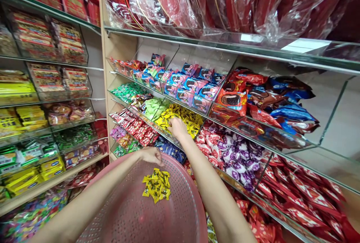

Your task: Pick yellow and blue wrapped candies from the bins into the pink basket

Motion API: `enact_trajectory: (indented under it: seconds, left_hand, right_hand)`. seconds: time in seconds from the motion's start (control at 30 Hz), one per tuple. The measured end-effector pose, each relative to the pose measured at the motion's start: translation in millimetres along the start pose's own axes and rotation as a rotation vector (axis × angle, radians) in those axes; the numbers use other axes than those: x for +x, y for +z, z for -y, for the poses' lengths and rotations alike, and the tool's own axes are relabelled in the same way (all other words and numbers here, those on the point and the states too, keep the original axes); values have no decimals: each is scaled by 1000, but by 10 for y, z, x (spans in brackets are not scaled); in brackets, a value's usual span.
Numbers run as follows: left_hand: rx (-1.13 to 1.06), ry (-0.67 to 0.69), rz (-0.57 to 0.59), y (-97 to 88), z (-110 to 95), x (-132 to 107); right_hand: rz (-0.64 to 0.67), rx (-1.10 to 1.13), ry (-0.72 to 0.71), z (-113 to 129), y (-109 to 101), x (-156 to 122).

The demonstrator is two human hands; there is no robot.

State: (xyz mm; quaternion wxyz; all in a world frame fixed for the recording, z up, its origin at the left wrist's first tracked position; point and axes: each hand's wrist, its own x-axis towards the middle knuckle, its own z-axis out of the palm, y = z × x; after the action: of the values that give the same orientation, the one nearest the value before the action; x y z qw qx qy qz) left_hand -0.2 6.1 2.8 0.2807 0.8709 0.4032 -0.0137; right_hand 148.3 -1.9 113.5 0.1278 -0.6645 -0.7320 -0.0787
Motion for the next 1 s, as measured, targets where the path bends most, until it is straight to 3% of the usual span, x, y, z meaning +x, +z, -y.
enact_trajectory:
  seconds: [0.13,0.3,0.47,0.6,0.67,0.8,0.87,1.0]
  left_hand:
    - [-1,-6,2,-3,7,-10]
    - [-8,-22,18,-30,-11,-32]
    - [-16,-29,28,-48,-18,-35]
    - [-35,-21,39,-55,-19,-20]
    - [-30,-19,36,-49,-5,3]
    - [-2,48,25,-17,66,72]
    - [-11,81,32,-2,108,104]
    - [-73,96,49,-7,148,142]
  right_hand:
    - [5,-11,-20,-17,60,0]
    - [-98,5,-73,-34,104,-47]
    - [-246,134,-3,-34,16,-86]
    - [-396,310,3,74,-145,-317]
    - [-404,415,-41,164,-149,-549]
    - [-192,589,-74,249,198,-1046]
    - [-127,587,15,205,492,-1207]
    - [-122,509,201,42,952,-1313]
